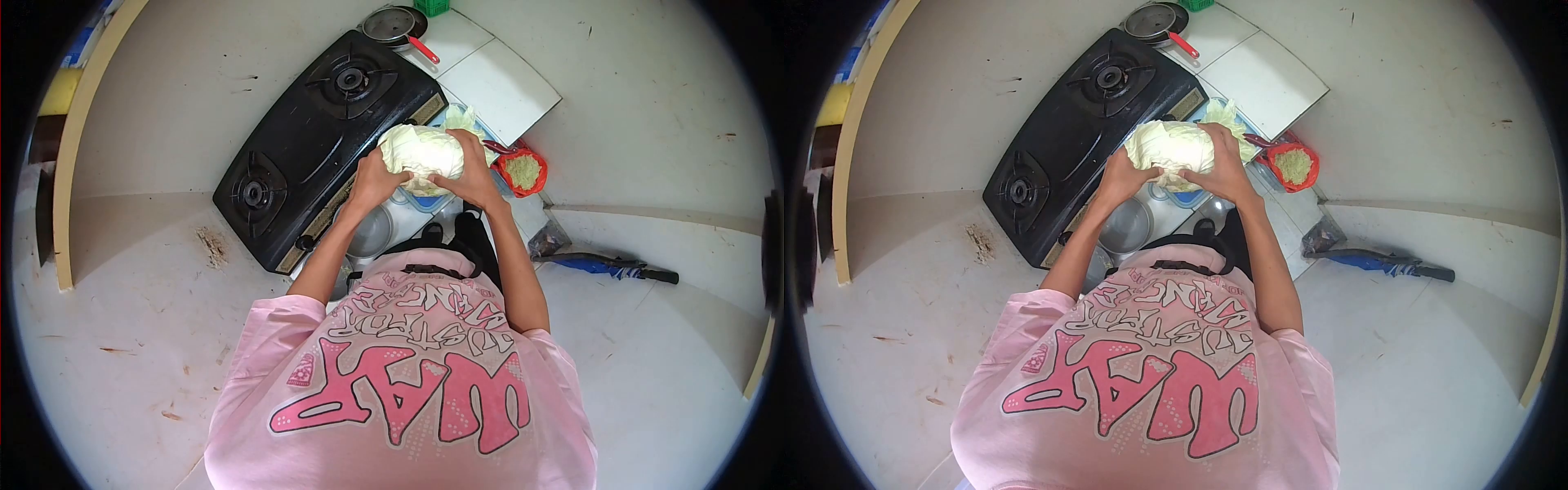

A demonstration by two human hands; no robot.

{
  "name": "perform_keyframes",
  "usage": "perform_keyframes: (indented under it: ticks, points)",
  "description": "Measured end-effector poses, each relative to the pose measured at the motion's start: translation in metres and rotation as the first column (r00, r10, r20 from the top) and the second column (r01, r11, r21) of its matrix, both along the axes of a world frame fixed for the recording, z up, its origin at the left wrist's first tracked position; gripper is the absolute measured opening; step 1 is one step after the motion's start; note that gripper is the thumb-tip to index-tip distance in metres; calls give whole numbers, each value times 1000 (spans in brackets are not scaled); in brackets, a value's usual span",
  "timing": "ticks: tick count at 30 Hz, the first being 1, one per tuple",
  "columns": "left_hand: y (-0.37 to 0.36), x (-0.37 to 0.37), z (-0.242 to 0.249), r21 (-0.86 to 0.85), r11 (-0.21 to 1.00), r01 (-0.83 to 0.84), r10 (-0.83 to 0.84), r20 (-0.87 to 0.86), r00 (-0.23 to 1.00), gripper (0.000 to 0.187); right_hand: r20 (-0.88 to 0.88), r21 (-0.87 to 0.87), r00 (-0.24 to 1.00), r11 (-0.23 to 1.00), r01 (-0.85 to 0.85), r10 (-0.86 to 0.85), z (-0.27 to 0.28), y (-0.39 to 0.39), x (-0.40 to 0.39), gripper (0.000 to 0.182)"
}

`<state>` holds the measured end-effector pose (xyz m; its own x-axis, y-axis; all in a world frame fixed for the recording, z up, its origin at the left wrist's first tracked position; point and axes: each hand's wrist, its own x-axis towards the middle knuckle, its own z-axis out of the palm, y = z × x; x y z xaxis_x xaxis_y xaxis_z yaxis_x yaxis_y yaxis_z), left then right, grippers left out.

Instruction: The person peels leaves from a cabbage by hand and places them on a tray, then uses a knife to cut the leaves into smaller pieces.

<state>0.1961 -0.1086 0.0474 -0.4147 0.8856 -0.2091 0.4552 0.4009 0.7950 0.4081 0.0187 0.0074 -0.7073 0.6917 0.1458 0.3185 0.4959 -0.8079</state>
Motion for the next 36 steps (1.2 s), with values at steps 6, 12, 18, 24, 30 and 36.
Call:
perform_keyframes:
  ticks: [6,12,18,24,30,36]
  points:
    - [4,-5,3,-28,999,-28,31,100,995,66,-6,-2,1000,1000,26,-26,-1,-1,-1,96]
    - [3,-3,-3,47,986,-158,115,488,865,74,-3,9,999,999,35,-35,-4,-4,0,98]
    - [5,-3,2,21,986,-166,133,501,855,79,-29,39,999,999,27,-26,-11,-4,0,99]
    - [5,-9,-1,44,988,-149,90,617,782,85,-25,40,999,999,28,-27,-11,-4,1,97]
    - [4,-11,2,39,989,-141,81,657,749,88,-28,40,999,999,31,-30,-11,-4,1,97]
    - [-11,5,-7,172,951,-257,73,683,726,78,-44,38,999,999,33,-31,-10,-3,1,96]
